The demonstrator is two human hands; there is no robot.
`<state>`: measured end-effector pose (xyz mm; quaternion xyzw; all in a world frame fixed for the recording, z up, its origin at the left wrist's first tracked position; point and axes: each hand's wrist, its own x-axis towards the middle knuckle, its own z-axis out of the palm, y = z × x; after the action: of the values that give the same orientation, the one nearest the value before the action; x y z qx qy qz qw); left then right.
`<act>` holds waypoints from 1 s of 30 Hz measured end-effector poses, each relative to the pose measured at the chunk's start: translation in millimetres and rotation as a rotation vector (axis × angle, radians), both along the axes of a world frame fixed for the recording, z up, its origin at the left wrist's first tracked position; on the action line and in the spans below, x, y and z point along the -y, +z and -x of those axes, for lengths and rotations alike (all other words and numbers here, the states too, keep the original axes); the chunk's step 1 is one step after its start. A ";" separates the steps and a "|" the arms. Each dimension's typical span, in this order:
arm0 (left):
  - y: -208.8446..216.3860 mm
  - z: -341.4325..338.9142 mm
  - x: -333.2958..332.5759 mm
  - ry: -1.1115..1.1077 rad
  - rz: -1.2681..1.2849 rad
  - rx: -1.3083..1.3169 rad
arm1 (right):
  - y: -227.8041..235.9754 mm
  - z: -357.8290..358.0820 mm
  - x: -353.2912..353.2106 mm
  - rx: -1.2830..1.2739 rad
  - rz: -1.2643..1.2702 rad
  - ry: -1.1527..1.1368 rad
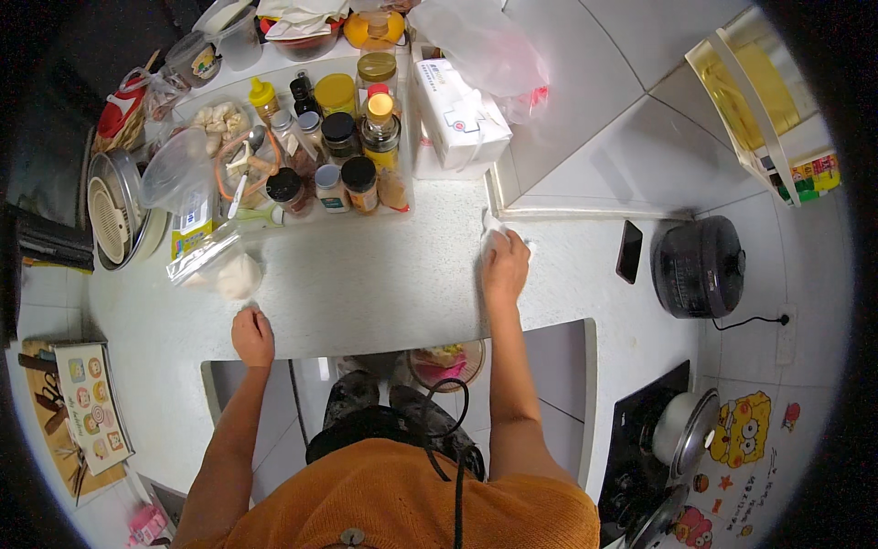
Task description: The person wipes down the kitchen counter with a small white cloth, moving items like a knife block and kitchenware aside to reach different areas of the surface.
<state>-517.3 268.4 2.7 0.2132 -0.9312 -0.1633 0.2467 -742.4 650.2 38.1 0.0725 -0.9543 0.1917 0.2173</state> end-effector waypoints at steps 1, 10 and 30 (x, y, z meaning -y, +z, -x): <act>0.0 1.0 0.2 0.002 -0.001 0.005 | -0.9 -5.4 -7.9 0.061 -0.005 -0.010; -0.2 2.6 0.6 -0.009 0.026 0.012 | -11.6 7.5 14.8 0.023 0.271 0.170; 0.2 1.7 1.1 -0.025 0.047 0.048 | -29.7 90.3 99.5 0.116 -0.386 0.305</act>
<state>-518.9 267.3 2.9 0.1995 -0.9429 -0.1395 0.2272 -832.7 550.7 8.5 0.2449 -0.9621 0.0404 0.1130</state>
